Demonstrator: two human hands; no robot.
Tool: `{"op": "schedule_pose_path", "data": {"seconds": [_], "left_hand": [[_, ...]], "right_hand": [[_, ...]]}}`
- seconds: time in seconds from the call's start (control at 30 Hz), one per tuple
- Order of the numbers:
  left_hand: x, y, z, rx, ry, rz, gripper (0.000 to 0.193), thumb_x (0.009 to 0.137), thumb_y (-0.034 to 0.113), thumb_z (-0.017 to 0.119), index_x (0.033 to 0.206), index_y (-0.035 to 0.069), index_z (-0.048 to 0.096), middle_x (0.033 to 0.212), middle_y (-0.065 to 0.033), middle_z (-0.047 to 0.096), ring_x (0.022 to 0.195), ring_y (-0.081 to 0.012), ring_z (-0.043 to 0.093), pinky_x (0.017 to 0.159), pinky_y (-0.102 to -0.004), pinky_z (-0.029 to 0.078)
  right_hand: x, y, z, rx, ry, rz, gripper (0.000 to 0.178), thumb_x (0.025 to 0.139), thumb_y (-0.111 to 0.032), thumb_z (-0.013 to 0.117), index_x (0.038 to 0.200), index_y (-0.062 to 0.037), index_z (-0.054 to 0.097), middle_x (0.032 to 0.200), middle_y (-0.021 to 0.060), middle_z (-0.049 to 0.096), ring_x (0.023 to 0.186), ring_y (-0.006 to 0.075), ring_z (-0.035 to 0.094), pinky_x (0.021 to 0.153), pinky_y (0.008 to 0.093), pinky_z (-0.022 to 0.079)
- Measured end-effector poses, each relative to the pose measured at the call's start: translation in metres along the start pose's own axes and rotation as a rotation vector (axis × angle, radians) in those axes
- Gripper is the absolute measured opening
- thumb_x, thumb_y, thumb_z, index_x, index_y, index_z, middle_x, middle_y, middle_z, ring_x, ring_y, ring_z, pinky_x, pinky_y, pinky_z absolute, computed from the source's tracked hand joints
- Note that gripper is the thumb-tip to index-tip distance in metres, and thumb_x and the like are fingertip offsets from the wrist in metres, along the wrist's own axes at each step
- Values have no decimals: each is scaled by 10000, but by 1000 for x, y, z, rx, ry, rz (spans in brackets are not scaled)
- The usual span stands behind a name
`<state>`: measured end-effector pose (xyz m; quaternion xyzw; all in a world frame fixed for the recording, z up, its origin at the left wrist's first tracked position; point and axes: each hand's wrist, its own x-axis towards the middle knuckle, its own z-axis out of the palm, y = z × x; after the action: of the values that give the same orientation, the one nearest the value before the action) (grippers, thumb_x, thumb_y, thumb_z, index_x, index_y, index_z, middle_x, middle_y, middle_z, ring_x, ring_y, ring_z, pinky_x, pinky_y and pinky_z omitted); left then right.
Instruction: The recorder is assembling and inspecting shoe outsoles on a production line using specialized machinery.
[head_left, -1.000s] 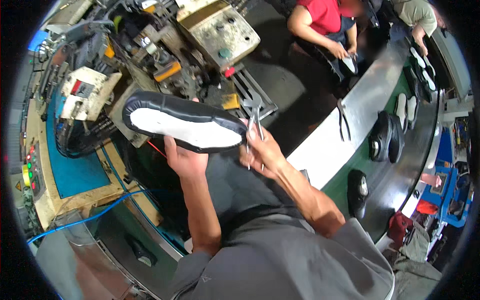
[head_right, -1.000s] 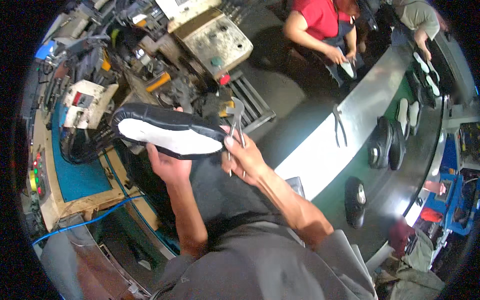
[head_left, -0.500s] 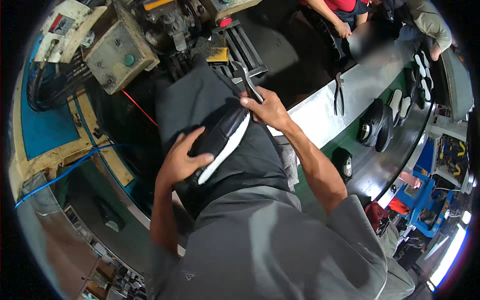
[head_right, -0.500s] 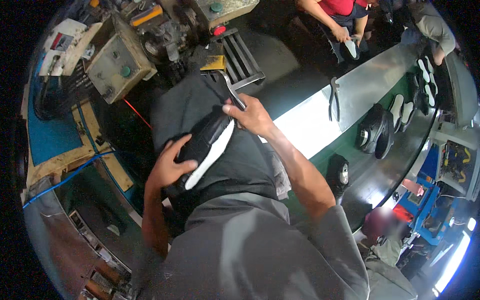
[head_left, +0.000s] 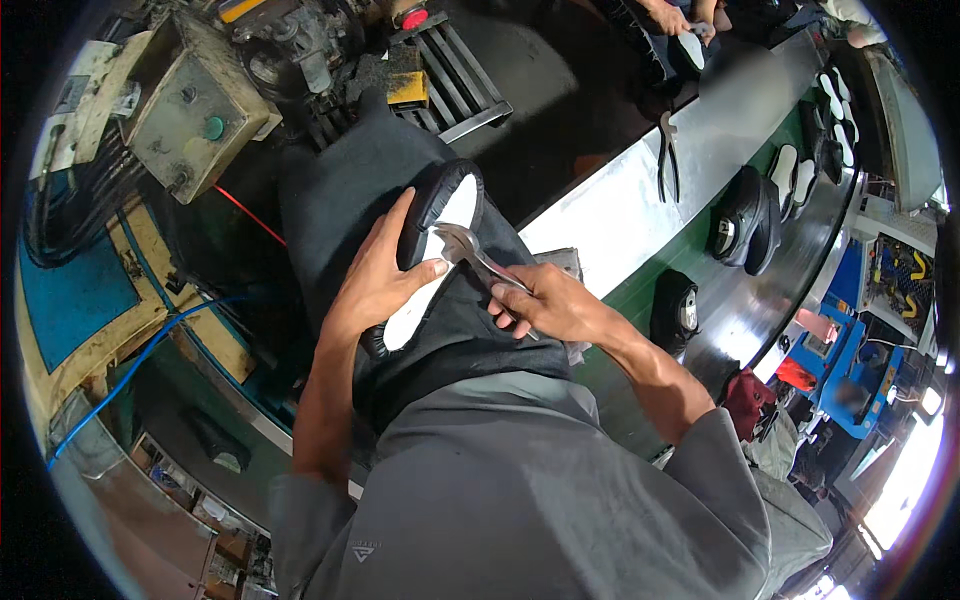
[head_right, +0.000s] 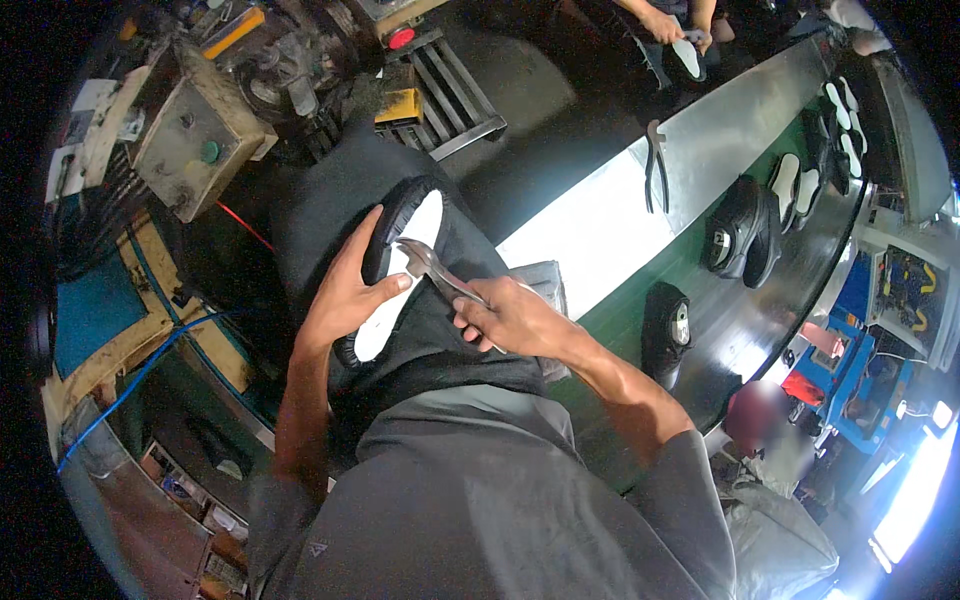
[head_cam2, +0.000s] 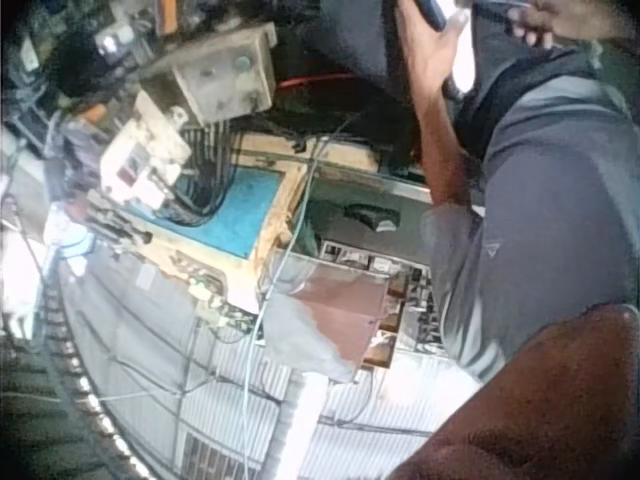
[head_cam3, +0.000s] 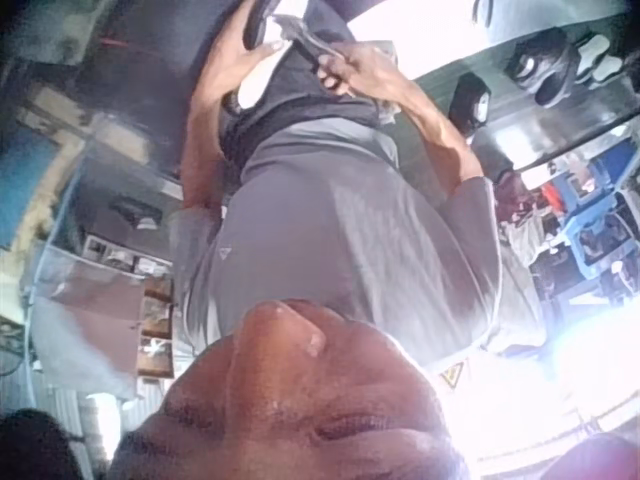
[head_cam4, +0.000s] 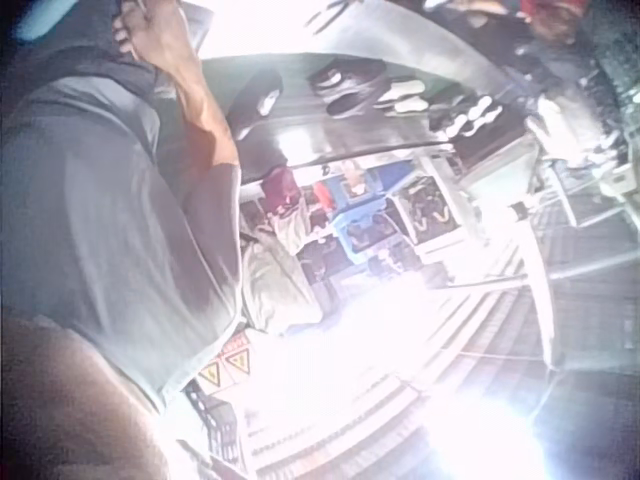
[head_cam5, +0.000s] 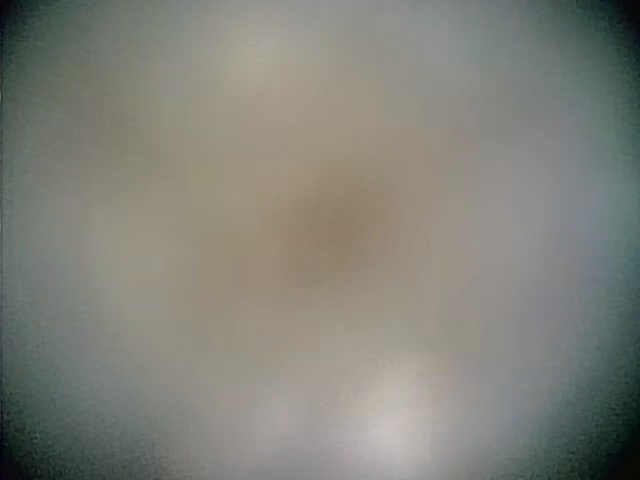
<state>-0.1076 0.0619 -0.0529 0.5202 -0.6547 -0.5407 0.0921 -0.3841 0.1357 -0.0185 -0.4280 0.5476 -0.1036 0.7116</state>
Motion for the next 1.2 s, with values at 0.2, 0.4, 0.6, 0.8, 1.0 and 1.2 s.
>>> {"op": "schedule_pose_path", "data": {"seconds": [0.2,0.4,0.6,0.8,1.0,1.2], "left_hand": [[-6,3,10,72,74,8,1049,911,245,869,1741,54,257,1635,-287,476,1518,-479,465,1270,-494,381],[-9,-1,14,51,108,50,1051,912,263,867,1740,54,254,1570,-287,518,1457,-487,502,1242,-506,399],[-6,-4,14,32,74,11,1040,923,279,859,1743,66,256,1572,-284,517,1468,-476,500,1243,-506,397],[-4,-4,10,20,28,-14,938,1009,370,778,1736,46,281,1635,-292,480,1542,-457,449,1277,-475,365],[15,1,9,-62,-31,-220,800,1127,518,566,1634,-83,417,1668,-334,450,1574,-433,436,1290,-459,355],[10,-7,15,47,58,-116,758,1045,431,729,1517,-112,489,1555,-335,553,1459,-459,544,1217,-461,432]], "right_hand": [[15,-5,1,-11,-27,51,395,1162,-299,600,1037,57,719,818,105,733,766,215,741,681,361,608],[36,43,9,-421,341,-450,284,1102,-228,679,1010,39,705,806,227,682,740,437,686,682,494,529],[34,44,-1,-567,294,-452,257,1082,-208,699,998,34,689,821,240,681,743,467,682,668,522,534],[22,38,-2,-752,297,-375,300,1087,-242,686,954,26,667,833,249,707,773,479,708,658,529,563],[16,33,-18,-786,274,-409,292,1079,-241,691,975,32,697,816,237,712,776,465,725,647,520,572],[10,-9,-2,-534,526,-658,275,1067,-227,709,987,35,698,794,242,711,709,446,720,618,513,580]]}}
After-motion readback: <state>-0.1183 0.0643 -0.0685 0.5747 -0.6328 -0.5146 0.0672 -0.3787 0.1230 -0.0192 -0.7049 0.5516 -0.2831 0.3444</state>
